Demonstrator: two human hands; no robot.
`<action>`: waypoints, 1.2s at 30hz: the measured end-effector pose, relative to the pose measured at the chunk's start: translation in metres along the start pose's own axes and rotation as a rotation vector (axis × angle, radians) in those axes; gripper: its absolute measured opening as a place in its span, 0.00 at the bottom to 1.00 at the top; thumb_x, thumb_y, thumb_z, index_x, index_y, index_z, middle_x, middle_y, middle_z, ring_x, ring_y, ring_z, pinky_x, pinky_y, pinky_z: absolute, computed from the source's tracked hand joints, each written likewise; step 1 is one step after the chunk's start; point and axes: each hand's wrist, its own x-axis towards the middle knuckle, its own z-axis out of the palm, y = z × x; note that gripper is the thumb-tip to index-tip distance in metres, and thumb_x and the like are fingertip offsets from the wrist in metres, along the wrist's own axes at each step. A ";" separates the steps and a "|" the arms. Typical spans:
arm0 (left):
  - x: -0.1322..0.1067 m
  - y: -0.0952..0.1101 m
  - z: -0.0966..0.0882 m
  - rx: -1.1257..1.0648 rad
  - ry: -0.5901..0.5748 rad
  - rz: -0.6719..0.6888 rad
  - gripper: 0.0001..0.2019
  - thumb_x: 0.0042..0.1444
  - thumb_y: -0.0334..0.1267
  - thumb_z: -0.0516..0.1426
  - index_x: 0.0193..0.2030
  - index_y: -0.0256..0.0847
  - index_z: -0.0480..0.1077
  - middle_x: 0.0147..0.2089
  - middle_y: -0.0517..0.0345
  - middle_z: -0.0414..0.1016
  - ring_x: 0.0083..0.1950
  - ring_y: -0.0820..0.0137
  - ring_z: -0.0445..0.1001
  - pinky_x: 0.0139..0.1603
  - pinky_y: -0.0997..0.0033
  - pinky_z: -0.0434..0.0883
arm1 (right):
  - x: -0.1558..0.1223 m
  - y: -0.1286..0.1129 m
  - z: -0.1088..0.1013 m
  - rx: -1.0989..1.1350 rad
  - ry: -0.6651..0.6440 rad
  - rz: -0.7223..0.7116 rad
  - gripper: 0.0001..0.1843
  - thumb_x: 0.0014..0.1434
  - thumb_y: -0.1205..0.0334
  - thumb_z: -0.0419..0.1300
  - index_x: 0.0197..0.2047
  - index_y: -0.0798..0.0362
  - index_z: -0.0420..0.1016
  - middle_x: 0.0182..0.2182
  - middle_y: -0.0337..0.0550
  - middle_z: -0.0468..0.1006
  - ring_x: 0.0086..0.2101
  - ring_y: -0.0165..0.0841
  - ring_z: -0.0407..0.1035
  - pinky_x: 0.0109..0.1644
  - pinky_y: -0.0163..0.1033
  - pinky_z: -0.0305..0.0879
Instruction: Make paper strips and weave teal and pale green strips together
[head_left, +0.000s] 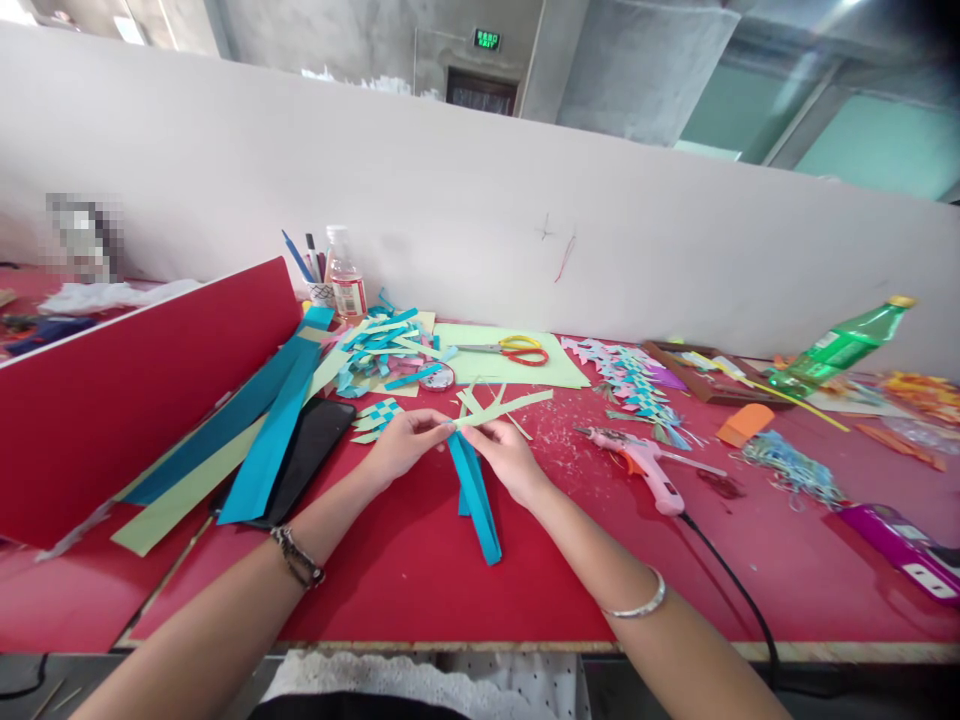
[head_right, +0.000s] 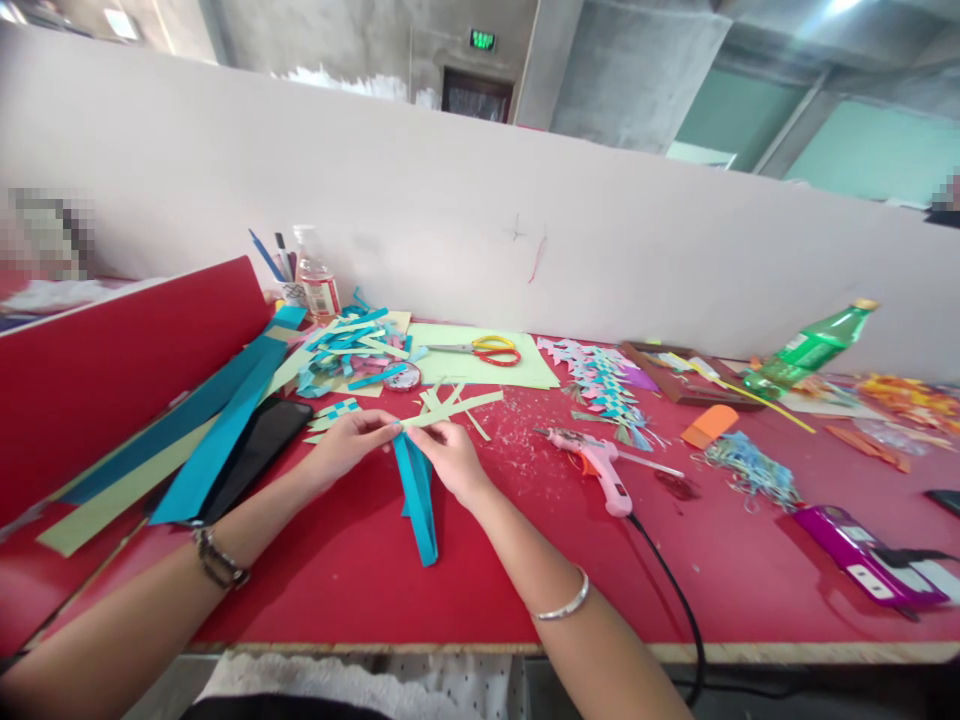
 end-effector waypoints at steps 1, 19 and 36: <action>0.000 0.000 0.001 -0.008 0.007 -0.008 0.13 0.45 0.46 0.55 0.28 0.36 0.69 0.21 0.63 0.67 0.24 0.76 0.64 0.28 0.76 0.62 | 0.000 0.000 0.001 0.025 0.022 0.011 0.15 0.47 0.51 0.57 0.30 0.55 0.71 0.25 0.38 0.72 0.26 0.29 0.64 0.29 0.34 0.58; -0.001 0.003 0.003 0.155 0.077 0.114 0.13 0.48 0.45 0.53 0.29 0.37 0.70 0.29 0.57 0.73 0.32 0.71 0.69 0.33 0.74 0.65 | 0.000 0.002 0.002 0.075 0.006 0.052 0.13 0.45 0.53 0.59 0.30 0.54 0.68 0.23 0.36 0.68 0.25 0.26 0.62 0.28 0.32 0.58; 0.001 0.000 -0.002 0.154 0.120 0.052 0.14 0.46 0.47 0.54 0.25 0.38 0.71 0.25 0.59 0.73 0.29 0.71 0.68 0.31 0.75 0.63 | 0.002 -0.005 -0.003 -0.186 -0.057 -0.088 0.11 0.49 0.55 0.56 0.26 0.55 0.69 0.21 0.36 0.66 0.24 0.26 0.61 0.26 0.31 0.57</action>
